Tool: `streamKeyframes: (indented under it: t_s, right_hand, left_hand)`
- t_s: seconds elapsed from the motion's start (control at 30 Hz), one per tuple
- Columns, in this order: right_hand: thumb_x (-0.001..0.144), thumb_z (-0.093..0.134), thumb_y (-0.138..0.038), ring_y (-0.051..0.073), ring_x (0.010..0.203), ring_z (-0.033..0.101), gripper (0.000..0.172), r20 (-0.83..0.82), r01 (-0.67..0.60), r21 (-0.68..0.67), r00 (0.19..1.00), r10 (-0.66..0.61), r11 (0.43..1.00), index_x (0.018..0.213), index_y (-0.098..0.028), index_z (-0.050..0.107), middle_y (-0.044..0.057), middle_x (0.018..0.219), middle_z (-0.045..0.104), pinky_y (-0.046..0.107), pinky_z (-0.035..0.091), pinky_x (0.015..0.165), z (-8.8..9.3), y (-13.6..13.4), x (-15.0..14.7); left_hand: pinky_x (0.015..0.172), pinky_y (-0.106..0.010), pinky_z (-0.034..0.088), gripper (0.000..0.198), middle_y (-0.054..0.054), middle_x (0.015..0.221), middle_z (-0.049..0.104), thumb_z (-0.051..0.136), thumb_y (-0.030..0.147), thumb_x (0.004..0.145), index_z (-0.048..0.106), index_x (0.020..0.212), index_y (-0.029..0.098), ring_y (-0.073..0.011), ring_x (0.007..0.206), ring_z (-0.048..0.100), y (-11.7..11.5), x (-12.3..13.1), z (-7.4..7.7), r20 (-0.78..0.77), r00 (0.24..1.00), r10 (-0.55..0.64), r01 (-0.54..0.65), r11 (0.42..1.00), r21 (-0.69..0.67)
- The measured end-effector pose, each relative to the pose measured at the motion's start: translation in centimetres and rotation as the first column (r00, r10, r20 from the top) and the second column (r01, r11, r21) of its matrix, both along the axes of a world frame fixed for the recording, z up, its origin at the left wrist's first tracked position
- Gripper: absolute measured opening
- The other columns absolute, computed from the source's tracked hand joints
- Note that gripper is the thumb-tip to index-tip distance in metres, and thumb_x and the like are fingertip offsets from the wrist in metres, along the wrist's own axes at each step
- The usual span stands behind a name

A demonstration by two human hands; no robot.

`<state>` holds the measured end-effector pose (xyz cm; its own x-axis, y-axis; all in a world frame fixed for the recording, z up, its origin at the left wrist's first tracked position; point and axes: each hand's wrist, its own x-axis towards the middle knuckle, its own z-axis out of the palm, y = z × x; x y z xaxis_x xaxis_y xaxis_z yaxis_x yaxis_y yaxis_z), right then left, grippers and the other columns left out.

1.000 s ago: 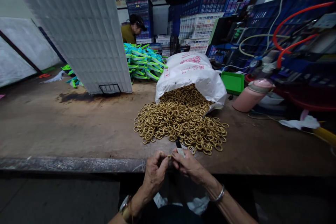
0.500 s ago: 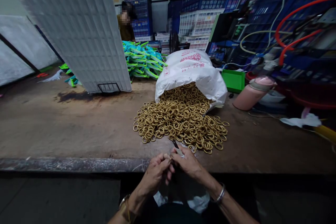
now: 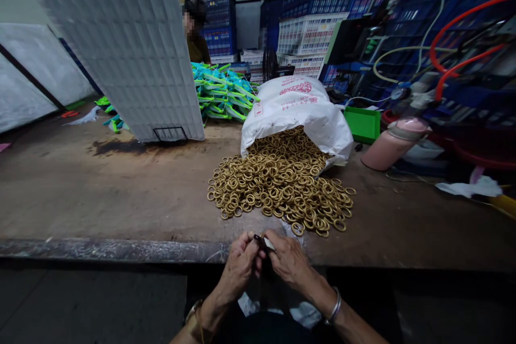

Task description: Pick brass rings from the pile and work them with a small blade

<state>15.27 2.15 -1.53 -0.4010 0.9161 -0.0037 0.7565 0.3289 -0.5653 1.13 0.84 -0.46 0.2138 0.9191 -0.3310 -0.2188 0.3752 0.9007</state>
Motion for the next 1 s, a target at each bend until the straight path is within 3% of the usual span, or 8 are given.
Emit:
streamKeyframes:
  t_s: [0.4, 0.57, 0.67, 0.8, 1.0]
  right_hand:
    - [0.069, 0.037, -0.008, 0.013, 0.054, 0.051, 0.021, 0.126, 0.051, 0.088, 0.99, -0.062, 0.995, 0.084, -0.018, 0.048, 0.001, 0.066, 0.06, 0.026, 0.023, 0.051, -0.1, -0.3, -0.7]
    - [0.072, 0.039, -0.009, 0.014, 0.057, 0.051, 0.023, 0.213, 0.039, 0.145, 0.975, -0.07, 0.989, 0.091, -0.018, 0.049, 0.001, 0.065, 0.058, 0.026, 0.023, 0.051, -1.1, -0.6, -0.8]
    - [0.075, 0.039, -0.012, 0.014, 0.059, 0.051, 0.021, 0.255, 0.046, 0.153, 0.963, -0.084, 0.987, 0.092, -0.018, 0.049, 0.001, 0.065, 0.057, 0.025, 0.023, 0.052, -1.1, -0.2, -0.6]
    - [0.079, 0.034, -0.012, 0.014, 0.057, 0.052, 0.019, 0.312, 0.126, 0.105, 0.938, -0.153, 0.986, 0.087, -0.017, 0.051, 0.003, 0.064, 0.059, 0.027, 0.021, 0.051, -0.2, 1.4, -0.2]
    - [0.079, 0.039, -0.013, 0.015, 0.064, 0.058, 0.014, 0.266, 0.275, 0.179, 0.911, -0.316, 0.945, 0.088, -0.018, 0.049, 0.004, 0.072, 0.063, 0.026, 0.023, 0.053, 0.4, 3.6, -0.4]
  left_hand:
    - [0.039, -0.017, 0.035, 0.03, 0.005, 0.056, 0.047, 0.043, 0.048, 0.077, 0.043, 0.072, 0.018, -0.0061, 0.041, 0.041, -0.5, 0.0, -0.4, -0.193, 0.98, 0.04, -0.016, 0.992, 0.121]
    - [0.039, -0.018, 0.037, 0.031, 0.004, 0.06, 0.05, 0.044, 0.048, 0.077, 0.043, 0.074, 0.018, -0.0063, 0.042, 0.043, -0.6, -0.1, -1.0, -0.198, 0.979, 0.05, -0.025, 0.992, 0.124]
    - [0.038, -0.018, 0.037, 0.033, 0.004, 0.057, 0.049, 0.043, 0.049, 0.078, 0.044, 0.071, 0.017, -0.0055, 0.04, 0.041, -0.9, -0.2, -0.6, -0.185, 0.982, 0.041, -0.021, 0.994, 0.111]
    - [0.041, -0.019, 0.04, 0.031, 0.002, 0.06, 0.052, 0.046, 0.045, 0.078, 0.047, 0.07, 0.016, -0.0054, 0.042, 0.043, -1.6, -0.4, 0.5, -0.029, 1.0, 0.003, 0.0, 0.992, 0.124]
    - [0.044, -0.02, 0.044, 0.026, -0.007, 0.077, 0.059, 0.058, 0.039, 0.074, 0.051, 0.074, 0.013, -0.0108, 0.057, 0.054, -1.3, -0.3, 1.2, 0.296, 0.952, 0.085, -0.065, 0.995, -0.074]
